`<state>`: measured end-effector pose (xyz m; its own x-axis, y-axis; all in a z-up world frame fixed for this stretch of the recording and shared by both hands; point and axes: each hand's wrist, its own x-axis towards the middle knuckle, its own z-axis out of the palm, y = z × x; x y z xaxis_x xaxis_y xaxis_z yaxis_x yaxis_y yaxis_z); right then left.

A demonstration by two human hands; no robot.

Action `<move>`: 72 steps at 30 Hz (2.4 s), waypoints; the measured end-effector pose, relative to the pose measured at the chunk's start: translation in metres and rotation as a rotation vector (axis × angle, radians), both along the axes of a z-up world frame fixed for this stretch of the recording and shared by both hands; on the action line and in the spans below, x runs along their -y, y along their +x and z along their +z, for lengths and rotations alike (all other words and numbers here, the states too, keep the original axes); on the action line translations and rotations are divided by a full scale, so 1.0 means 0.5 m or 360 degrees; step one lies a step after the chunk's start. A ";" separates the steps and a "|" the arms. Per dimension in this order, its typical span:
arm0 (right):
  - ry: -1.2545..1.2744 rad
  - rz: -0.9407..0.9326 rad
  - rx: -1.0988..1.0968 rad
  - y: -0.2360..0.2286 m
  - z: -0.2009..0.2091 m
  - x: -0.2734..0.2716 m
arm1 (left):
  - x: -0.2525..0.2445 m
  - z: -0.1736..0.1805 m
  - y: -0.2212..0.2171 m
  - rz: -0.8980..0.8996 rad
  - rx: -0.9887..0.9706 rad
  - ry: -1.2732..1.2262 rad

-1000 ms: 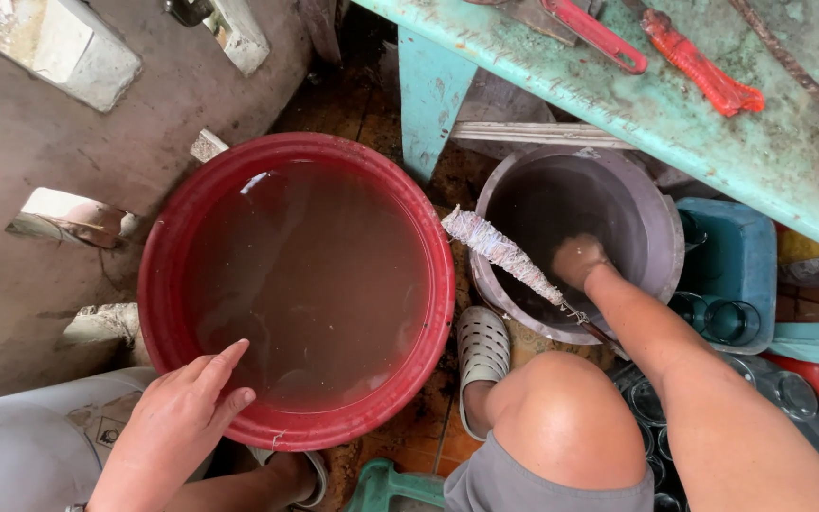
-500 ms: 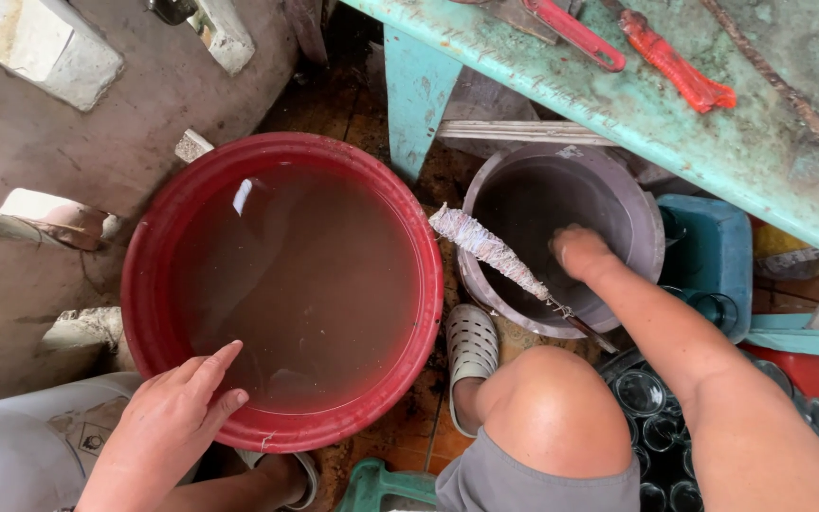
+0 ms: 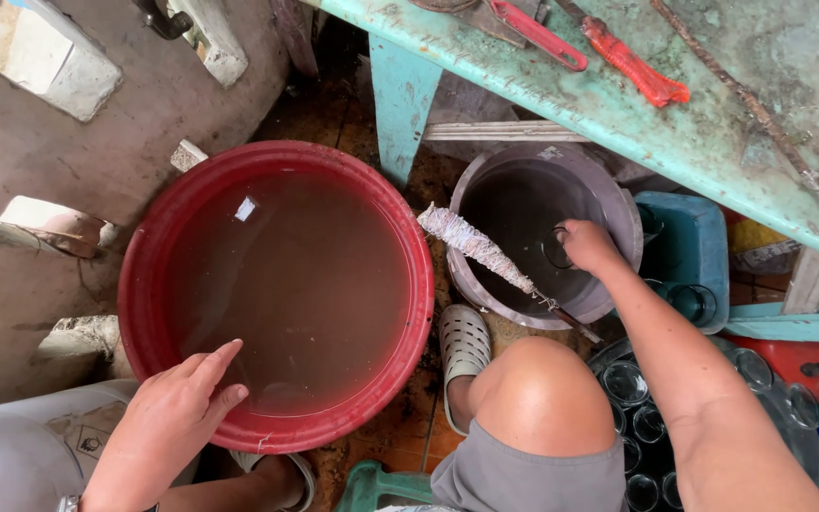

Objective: Washing glasses with a brush in a tub of water and placing them on a table.

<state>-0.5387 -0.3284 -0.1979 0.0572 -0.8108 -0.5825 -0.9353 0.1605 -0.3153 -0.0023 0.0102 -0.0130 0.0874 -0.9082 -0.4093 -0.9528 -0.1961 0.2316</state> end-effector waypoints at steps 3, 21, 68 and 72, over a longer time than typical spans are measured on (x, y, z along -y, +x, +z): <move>0.0087 -0.0615 0.0497 -0.004 -0.035 -0.005 | 0.002 0.008 -0.003 0.0055 0.0001 0.0035; 0.0205 -0.2168 0.1400 0.032 -0.055 -0.038 | 0.000 0.010 -0.003 0.0118 0.0031 0.0138; 0.0003 -0.0937 0.1378 0.188 0.180 0.016 | -0.053 0.051 -0.010 -0.0132 0.0095 -0.0487; -0.0038 -0.0596 0.1263 0.344 0.309 -0.074 | -0.031 0.066 -0.039 -0.0035 -0.0042 -0.0609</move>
<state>-0.3667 -0.2912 -0.0436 0.1657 -0.8690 -0.4663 -0.3254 0.3982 -0.8577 -0.0216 0.0259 0.0201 0.0599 -0.9973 -0.0423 -0.9486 -0.0700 0.3087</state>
